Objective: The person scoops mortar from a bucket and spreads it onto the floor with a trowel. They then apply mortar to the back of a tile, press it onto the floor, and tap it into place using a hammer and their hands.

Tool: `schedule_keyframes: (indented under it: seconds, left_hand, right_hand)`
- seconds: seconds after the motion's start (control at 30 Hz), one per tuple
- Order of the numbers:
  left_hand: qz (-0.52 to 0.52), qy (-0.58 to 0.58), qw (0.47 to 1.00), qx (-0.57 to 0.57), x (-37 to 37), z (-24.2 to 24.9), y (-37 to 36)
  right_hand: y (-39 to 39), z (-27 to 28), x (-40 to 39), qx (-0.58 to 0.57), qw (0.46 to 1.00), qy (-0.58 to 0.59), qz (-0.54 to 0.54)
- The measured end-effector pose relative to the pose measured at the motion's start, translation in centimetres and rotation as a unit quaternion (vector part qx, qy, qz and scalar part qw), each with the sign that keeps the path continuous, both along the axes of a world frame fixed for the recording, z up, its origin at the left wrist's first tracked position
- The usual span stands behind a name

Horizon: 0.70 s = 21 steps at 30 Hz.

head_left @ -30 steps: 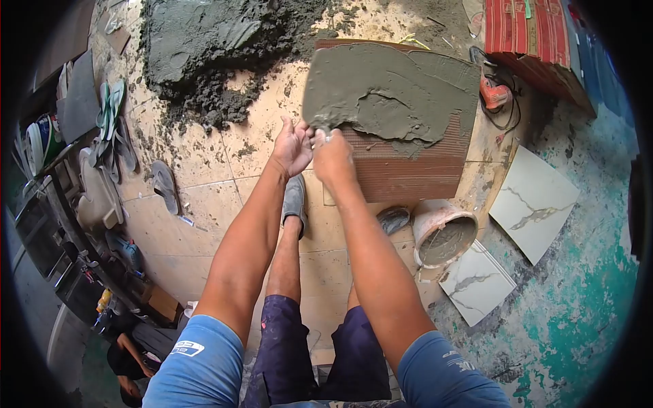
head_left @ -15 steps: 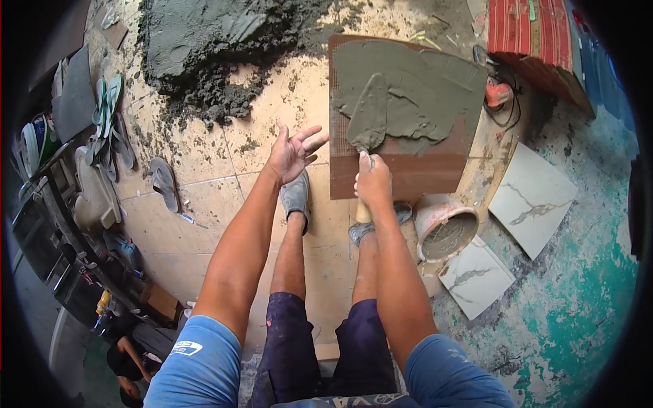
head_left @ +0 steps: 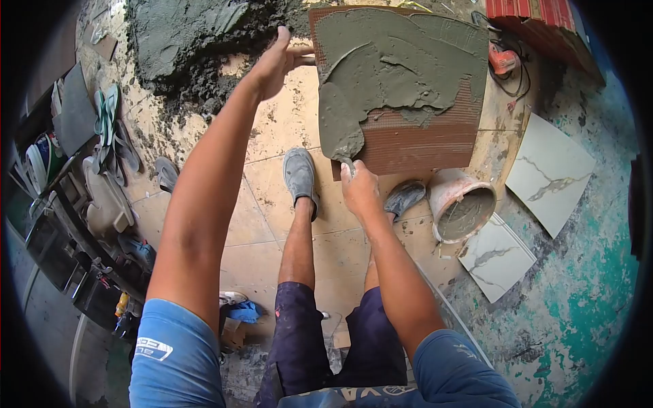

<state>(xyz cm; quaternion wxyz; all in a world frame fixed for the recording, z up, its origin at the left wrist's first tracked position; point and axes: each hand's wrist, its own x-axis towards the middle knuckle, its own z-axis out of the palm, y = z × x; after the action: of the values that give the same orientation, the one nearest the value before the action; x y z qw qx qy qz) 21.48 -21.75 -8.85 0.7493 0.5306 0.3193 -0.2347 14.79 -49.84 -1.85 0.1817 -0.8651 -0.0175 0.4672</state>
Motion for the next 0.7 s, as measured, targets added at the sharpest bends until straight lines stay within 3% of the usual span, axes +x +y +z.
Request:
schedule_keyframes:
  seconds: [0.27,0.4,0.63,0.7]
  left_hand:
    - [0.03,0.012,0.999,-0.021,-1.2,1.2,-0.7]
    - [-0.002,0.019,0.998,-0.059,-3.0,-0.2,-1.8]
    - [0.019,0.009,0.998,-0.06,-3.7,0.0,-2.1]
    - [0.0,0.06,0.997,-0.046,-4.8,-0.2,-2.9]
  right_hand:
    - [-3.2,1.3,-5.2,0.022,0.996,0.07,0.043]
    - [-5.3,0.5,-6.0,-0.003,0.998,0.051,-0.028]
    - [-5.9,0.3,-9.3,0.006,0.994,0.085,0.066]
    - [-5.8,-0.3,-8.5,0.006,1.0,0.002,-0.007]
